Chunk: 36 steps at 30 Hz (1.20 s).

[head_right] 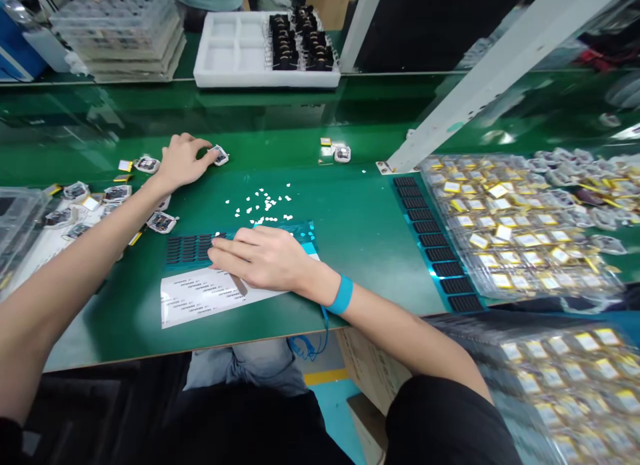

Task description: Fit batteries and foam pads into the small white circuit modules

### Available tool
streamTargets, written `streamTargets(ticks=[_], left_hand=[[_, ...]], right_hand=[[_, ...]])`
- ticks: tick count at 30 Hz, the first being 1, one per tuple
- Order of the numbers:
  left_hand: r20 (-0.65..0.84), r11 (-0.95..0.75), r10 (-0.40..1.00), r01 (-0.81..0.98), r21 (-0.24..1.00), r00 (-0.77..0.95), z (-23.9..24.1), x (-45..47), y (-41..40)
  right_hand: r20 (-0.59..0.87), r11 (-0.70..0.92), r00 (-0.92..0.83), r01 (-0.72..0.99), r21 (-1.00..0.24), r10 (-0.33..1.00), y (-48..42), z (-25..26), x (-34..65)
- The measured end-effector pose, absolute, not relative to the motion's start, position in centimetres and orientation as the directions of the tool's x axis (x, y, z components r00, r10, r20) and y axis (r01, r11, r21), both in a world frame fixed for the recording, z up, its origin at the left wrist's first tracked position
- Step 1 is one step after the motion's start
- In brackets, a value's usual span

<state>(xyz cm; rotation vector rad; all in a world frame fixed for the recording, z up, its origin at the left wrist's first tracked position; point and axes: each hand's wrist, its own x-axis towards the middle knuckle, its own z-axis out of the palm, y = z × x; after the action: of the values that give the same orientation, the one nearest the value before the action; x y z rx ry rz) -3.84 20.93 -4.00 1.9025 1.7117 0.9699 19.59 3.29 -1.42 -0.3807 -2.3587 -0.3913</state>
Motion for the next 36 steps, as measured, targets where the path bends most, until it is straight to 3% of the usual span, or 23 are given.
streamTargets(ticks=[4,7,9,11,12,17,20,25,31,36], left_hand=[[0.184,-0.118,0.982,0.65,0.75,-0.035,-3.7,-3.0,21.3],[0.169,-0.115,0.985,0.595,0.795,-0.036,-2.7,-2.0,19.3],[0.166,-0.137,0.986,0.484,0.865,-0.017,-1.8,-1.4,16.3],[0.09,-0.098,0.993,0.109,0.989,0.071,-0.9,-1.0,12.2],[0.067,-0.075,0.992,0.064,0.995,0.111,-0.4,-0.9,10.1],[-0.017,0.018,0.977,0.0,1.0,0.213,0.3,-1.1,2.2],[0.009,-0.019,0.965,0.036,0.999,0.261,-0.2,-1.1,0.4],[0.07,-0.126,0.937,0.144,0.982,0.341,-0.7,-1.1,-0.6],[0.014,-0.032,0.965,0.067,0.997,0.26,-0.6,-1.2,-1.1],[-0.047,0.046,0.971,0.009,0.999,0.236,-0.6,-1.1,-1.3]], right_hand=[[0.665,0.936,-0.74,0.297,0.188,0.101,3.1,-1.8,19.3],[0.741,0.948,-0.665,0.289,0.133,0.098,3.1,-1.8,19.5],[0.79,0.941,-0.596,0.33,0.076,0.145,3.3,-1.6,19.7],[0.812,0.914,-0.547,0.403,0.044,0.203,3.4,-1.4,19.8],[0.815,0.897,-0.531,0.441,0.032,0.232,3.5,-1.3,19.8],[0.774,0.863,-0.477,0.476,-0.171,0.416,3.0,-1.4,19.4],[0.734,0.835,-0.457,0.478,-0.272,0.501,2.3,-1.9,19.0],[0.67,0.814,-0.511,0.521,-0.257,0.538,2.0,-2.4,18.8],[0.675,0.814,-0.495,0.502,-0.292,0.547,2.3,-2.2,18.8],[0.597,0.789,-0.542,0.542,-0.289,0.591,2.4,-2.3,18.9]])
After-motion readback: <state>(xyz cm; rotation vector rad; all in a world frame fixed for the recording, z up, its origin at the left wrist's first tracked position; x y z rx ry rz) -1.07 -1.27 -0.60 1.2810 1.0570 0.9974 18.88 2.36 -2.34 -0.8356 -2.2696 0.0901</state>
